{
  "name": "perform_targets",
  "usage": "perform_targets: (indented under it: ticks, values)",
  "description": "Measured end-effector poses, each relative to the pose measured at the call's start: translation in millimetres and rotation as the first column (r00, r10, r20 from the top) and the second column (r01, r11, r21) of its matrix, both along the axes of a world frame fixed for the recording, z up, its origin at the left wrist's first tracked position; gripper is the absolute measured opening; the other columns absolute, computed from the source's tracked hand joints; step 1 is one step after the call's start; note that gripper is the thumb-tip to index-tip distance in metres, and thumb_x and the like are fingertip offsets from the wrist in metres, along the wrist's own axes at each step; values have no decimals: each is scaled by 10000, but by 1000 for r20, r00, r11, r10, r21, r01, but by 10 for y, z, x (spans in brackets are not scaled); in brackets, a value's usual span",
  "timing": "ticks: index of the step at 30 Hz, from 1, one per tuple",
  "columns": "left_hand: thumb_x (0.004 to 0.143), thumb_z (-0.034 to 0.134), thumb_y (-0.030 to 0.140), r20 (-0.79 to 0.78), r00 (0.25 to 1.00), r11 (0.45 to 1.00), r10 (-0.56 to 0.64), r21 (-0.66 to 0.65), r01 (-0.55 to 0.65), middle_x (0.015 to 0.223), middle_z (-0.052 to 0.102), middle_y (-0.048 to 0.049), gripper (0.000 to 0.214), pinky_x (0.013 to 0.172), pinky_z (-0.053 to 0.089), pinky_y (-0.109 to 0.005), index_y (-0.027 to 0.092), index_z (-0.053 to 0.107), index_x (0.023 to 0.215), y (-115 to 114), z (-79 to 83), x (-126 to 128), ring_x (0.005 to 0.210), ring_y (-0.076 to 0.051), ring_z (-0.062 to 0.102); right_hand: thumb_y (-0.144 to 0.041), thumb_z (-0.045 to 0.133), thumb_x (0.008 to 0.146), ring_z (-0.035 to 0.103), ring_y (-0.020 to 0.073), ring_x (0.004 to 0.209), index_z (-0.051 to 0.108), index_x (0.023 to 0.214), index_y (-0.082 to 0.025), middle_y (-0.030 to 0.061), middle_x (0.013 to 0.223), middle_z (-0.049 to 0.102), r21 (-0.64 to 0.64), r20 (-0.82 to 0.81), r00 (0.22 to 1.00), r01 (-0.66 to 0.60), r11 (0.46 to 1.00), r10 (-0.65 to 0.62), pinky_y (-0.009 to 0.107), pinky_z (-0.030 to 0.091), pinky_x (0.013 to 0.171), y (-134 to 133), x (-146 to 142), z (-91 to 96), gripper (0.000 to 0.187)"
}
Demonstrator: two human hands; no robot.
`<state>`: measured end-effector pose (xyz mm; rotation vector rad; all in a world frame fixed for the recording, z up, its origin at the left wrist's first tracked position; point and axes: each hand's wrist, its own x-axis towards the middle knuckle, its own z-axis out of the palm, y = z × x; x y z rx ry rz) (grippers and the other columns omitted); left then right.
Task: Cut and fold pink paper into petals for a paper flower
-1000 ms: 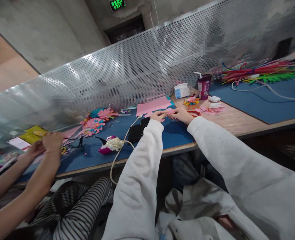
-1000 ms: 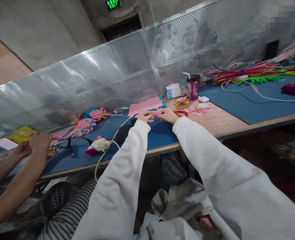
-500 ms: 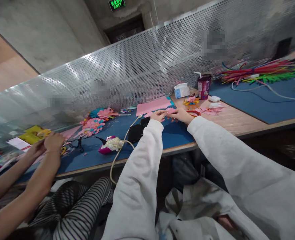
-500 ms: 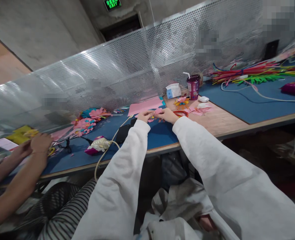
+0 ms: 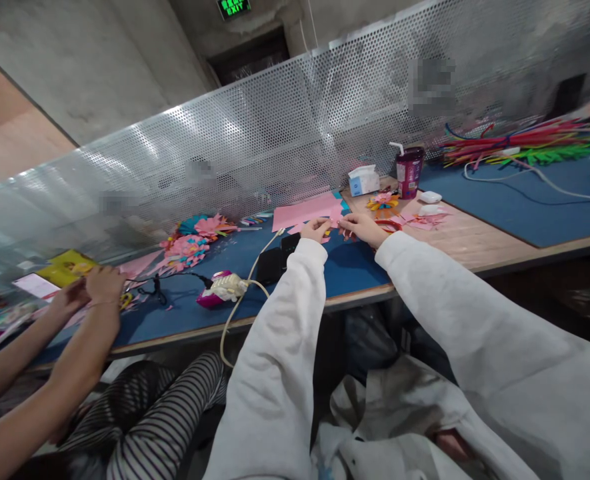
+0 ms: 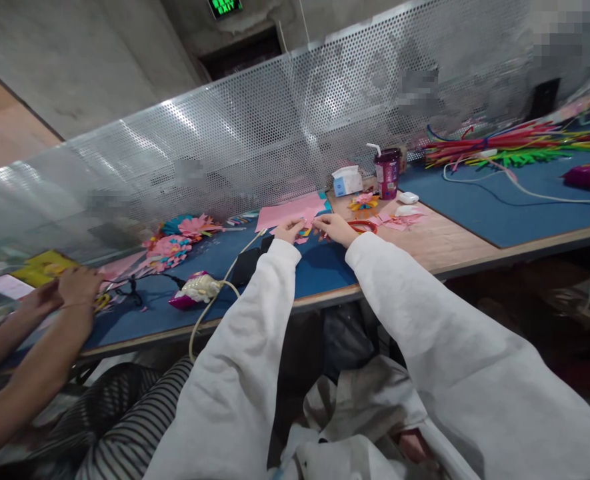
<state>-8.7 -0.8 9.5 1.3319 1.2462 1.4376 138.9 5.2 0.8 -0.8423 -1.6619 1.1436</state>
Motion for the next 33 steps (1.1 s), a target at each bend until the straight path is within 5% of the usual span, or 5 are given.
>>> perform_targets:
  ticks: [10,16,33]
  values:
    - [636,704,268,23,1000,999,-19,41,18,604,594,-1,162,526,454,-204,146,598,648,26,-27,-9,560,-87,561,-228,543,840,526,74,466,525,705,-130,2,640,570,28,49,996,-72,997,71,149,373,347,-22,-8,-16,168]
    - [680,663,349,42,999,999,-3,-43,4,607,580,-1,208,529,469,-213,153,594,692,63,-38,1,528,-81,557,-235,550,833,525,81,474,521,670,-130,1,608,543,27,49,994,-100,995,99,155,379,347,0,4,-32,196]
    - [654,705,369,170,976,989,-137,-36,145,605,577,1,265,565,463,-240,145,571,697,32,-39,5,563,-101,570,-287,569,826,510,83,467,490,651,-142,-7,571,511,-46,-4,988,-152,987,152,151,364,343,31,15,-53,241]
